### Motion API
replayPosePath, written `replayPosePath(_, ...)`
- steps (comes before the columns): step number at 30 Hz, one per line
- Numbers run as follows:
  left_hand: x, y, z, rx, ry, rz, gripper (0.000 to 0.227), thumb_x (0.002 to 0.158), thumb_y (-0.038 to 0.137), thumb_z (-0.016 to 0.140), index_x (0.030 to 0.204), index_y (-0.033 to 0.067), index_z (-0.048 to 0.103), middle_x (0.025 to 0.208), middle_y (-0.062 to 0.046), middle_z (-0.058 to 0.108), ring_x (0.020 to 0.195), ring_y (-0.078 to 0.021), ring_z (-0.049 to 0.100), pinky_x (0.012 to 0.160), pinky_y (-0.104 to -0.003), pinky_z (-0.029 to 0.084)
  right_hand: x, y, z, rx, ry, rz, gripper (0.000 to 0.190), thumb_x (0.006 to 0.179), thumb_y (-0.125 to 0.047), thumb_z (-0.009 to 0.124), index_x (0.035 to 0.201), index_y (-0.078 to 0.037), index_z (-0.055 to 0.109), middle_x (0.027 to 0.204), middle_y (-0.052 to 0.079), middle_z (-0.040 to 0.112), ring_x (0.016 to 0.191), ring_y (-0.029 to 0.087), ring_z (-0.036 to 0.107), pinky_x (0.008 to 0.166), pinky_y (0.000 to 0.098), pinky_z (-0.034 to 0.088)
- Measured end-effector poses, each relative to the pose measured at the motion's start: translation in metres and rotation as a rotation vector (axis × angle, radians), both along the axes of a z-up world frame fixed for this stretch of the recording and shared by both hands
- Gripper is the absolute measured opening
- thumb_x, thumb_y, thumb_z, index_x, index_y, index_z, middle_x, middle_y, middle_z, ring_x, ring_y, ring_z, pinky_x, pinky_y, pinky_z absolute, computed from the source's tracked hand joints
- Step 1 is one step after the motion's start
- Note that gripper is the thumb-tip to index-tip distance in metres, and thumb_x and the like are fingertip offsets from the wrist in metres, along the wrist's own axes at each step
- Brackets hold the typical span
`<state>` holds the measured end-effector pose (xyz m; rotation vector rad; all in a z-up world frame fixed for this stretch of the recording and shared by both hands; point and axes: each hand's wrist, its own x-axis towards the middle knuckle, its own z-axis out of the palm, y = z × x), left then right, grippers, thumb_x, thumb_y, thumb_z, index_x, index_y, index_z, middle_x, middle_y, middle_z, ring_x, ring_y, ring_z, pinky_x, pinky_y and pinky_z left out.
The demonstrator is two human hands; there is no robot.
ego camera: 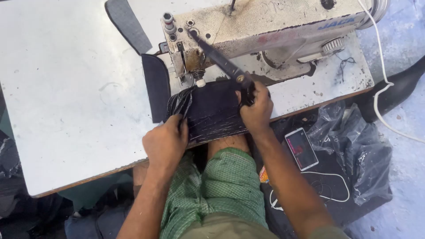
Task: Cutting and trimming fabric pieces with scissors at a sewing workstation.
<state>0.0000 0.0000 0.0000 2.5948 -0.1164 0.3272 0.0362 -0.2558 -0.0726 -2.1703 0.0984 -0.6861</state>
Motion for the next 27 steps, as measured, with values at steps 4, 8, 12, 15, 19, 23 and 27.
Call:
replayPosePath(4,0.002,0.004,0.010,-0.070,0.025,0.026,0.023,0.089,0.033,0.074,0.086,0.0116,0.079,0.060,-0.014,0.067,0.054,-0.0354,0.067,0.052,-0.045,0.051,-0.012,0.018,0.041,-0.085,-0.096,0.063,0.052,0.090,0.002,0.080,0.136,0.003,0.057,0.118,0.022,0.070,0.099,0.025,0.075,0.082,0.0305,0.063)
replayPosePath(8,0.007,0.003,0.009,-0.138,0.156,0.076,0.034,0.095,0.038,0.072,0.080,0.0089,0.078,0.058,-0.015,0.065,0.051,-0.0341,0.065,0.051,-0.045,0.050,-0.019,0.039,0.066,-0.125,-0.133,0.137,0.047,0.094,-0.001,0.078,0.137,0.000,0.059,0.128,0.020,0.070,0.111,0.028,0.074,0.092,0.0342,0.062)
replayPosePath(12,0.008,0.003,-0.007,-0.110,0.216,0.098,0.037,0.097,0.037,0.070,0.076,0.0072,0.077,0.059,-0.017,0.065,0.051,-0.0360,0.063,0.052,-0.047,0.049,-0.012,0.063,0.058,-0.131,-0.035,0.414,0.045,0.095,-0.010,0.080,0.135,-0.005,0.059,0.131,0.014,0.070,0.112,0.027,0.075,0.094,0.0356,0.063)
replayPosePath(15,0.010,0.007,-0.022,-0.126,0.176,0.097,0.040,0.096,0.037,0.071,0.073,0.0056,0.075,0.060,-0.019,0.064,0.053,-0.0376,0.062,0.051,-0.047,0.046,-0.002,0.076,0.043,-0.223,-0.034,0.524,0.051,0.094,-0.006,0.070,0.142,-0.005,0.054,0.138,0.016,0.068,0.118,0.032,0.071,0.101,0.0406,0.059)
replayPosePath(19,0.026,0.018,-0.022,-0.316,0.376,0.111,0.046,0.093,0.040,0.072,0.067,0.0018,0.071,0.053,-0.016,0.061,0.045,-0.0291,0.058,0.048,-0.043,0.043,0.004,0.082,0.037,-0.263,0.041,0.528,0.068,0.081,0.008,0.063,0.146,-0.007,0.050,0.137,0.018,0.066,0.119,0.036,0.069,0.101,0.0419,0.057)
replayPosePath(23,0.038,0.025,-0.043,-0.545,0.550,0.129,0.058,0.092,0.046,0.074,0.059,-0.0004,0.065,0.046,-0.008,0.054,0.043,-0.0149,0.048,0.044,-0.037,0.038,0.005,0.083,0.035,-0.228,0.146,0.515,0.060,0.092,-0.018,0.078,0.144,-0.011,0.049,0.130,0.016,0.069,0.112,0.036,0.070,0.092,0.0434,0.057)
replayPosePath(27,0.035,0.036,-0.072,-0.718,0.614,0.119,0.058,0.094,0.044,0.077,0.062,-0.0038,0.066,0.053,-0.002,0.051,0.050,-0.0113,0.041,0.048,-0.035,0.032,0.003,0.083,0.033,-0.226,0.143,0.502,0.062,0.091,-0.021,0.080,0.144,-0.013,0.049,0.130,0.016,0.069,0.113,0.036,0.070,0.093,0.0431,0.058)
